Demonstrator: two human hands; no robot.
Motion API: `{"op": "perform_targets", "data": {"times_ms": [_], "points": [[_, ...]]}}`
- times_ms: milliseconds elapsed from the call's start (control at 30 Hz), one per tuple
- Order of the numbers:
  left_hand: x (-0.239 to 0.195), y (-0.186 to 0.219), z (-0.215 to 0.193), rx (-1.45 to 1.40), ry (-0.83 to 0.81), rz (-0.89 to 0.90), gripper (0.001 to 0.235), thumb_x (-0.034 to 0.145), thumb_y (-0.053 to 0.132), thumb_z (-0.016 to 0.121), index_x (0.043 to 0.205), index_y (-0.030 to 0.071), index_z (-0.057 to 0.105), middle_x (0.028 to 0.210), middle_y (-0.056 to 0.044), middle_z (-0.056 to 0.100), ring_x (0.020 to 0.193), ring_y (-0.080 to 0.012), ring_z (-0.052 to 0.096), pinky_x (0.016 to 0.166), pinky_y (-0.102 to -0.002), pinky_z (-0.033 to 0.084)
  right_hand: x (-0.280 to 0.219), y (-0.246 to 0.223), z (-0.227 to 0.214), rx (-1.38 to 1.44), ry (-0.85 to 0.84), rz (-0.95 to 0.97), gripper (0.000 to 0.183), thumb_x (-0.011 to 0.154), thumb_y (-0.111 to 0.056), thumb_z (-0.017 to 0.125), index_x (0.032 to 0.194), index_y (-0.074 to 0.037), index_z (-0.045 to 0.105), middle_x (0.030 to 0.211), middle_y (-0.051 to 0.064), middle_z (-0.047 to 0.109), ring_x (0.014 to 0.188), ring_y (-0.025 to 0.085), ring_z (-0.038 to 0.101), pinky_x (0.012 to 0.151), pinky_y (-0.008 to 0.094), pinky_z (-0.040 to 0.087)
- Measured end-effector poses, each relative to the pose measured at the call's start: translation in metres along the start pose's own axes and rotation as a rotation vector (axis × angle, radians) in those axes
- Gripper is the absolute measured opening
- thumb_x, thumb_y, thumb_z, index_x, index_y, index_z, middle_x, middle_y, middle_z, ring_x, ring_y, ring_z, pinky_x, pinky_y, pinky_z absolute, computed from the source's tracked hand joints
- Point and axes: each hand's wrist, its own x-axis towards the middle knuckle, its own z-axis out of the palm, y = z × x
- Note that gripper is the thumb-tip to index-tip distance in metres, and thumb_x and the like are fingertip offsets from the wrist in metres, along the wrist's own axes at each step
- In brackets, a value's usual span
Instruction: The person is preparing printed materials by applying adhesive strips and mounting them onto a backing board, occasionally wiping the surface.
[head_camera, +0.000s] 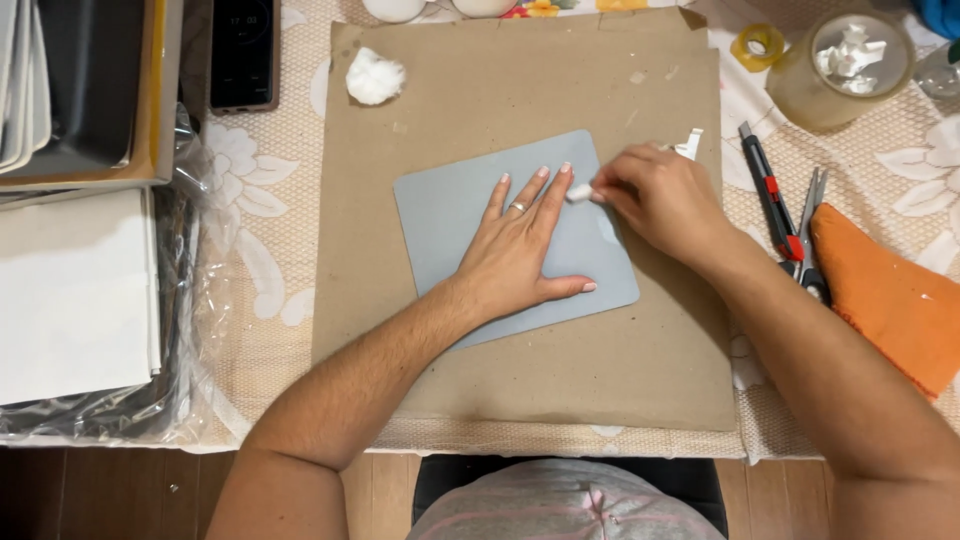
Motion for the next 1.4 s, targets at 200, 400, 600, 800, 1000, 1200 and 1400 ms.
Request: {"op": "perform_targets", "data": {"times_ms": [200,400,600,800,1000,1200,1400], "points": [[0.001,-0.002,0.004,-0.018,-0.008,-0.008,0.118,0.085,0.066,0.069,0.159,-0.002,0.008,0.162,-0.021,0.033,0.153,-0.0371,0.023,0.123,-0.061,0.002,-0.029,-0.015,-0.012,0.022,-0.100,0.096,0.005,0.086,-0.011,0.078,0.087,-0.016,0.079,0.090,0.002,0.075,0.094,0.025,0.069,0.084,0.036,0.053],[0.001,0.000,-0.001,-0.013,-0.008,-0.004,0.118,0.085,0.066,0.070,0.159,-0.002,0.007,0.162,-0.022,0.032,0.153,-0.0377,0.024,0.123,-0.061,0.002,-0.002,0.007,0.006,0.025,0.038,0.018,0.006,0.087,-0.010,0.079,0.091,-0.014,0.077,0.091,0.003,0.073,0.093,0.027,0.067,0.081,0.039,0.053],[0.001,-0.002,0.000,-0.027,0.000,0.000,0.119,0.084,0.064,0.072,0.159,-0.002,0.008,0.162,-0.022,0.033,0.152,-0.0382,0.025,0.122,-0.062,0.003,-0.014,0.005,0.001,0.036,-0.031,0.021,0.004,0.085,-0.013,0.079,0.089,-0.015,0.078,0.091,0.004,0.074,0.094,0.028,0.068,0.081,0.039,0.054],[0.000,0.002,-0.004,-0.039,0.009,0.008,0.120,0.083,0.063,0.073,0.159,-0.004,0.009,0.161,-0.024,0.034,0.152,-0.0399,0.025,0.122,-0.063,0.004,-0.012,-0.013,-0.009,0.048,-0.026,0.003,0.005,0.085,-0.011,0.080,0.087,-0.015,0.079,0.089,0.002,0.075,0.091,0.025,0.069,0.079,0.036,0.053],[-0.002,0.004,-0.004,-0.035,0.008,0.017,0.119,0.083,0.062,0.074,0.158,-0.005,0.010,0.161,-0.024,0.034,0.151,-0.0401,0.026,0.122,-0.063,0.004,0.001,0.011,0.009,-0.059,0.002,-0.030,0.002,0.088,-0.018,0.078,0.090,-0.019,0.077,0.091,0.001,0.073,0.094,0.025,0.069,0.079,0.038,0.054],[-0.001,0.003,-0.004,-0.036,0.017,0.000,0.120,0.082,0.062,0.074,0.158,-0.004,0.010,0.161,-0.023,0.034,0.151,-0.0399,0.026,0.122,-0.063,0.004,-0.011,0.001,-0.003,0.010,-0.053,-0.060,0.003,0.086,-0.017,0.077,0.089,-0.017,0.077,0.092,0.001,0.074,0.096,0.027,0.069,0.080,0.040,0.055],[-0.001,0.005,-0.008,-0.044,0.022,-0.004,0.121,0.081,0.063,0.075,0.158,-0.005,0.010,0.160,-0.022,0.035,0.150,-0.0398,0.027,0.122,-0.063,0.005,-0.019,-0.013,-0.003,0.004,0.036,-0.007,0.003,0.088,-0.016,0.078,0.087,-0.018,0.076,0.090,-0.002,0.073,0.094,0.023,0.070,0.081,0.035,0.055]]}}
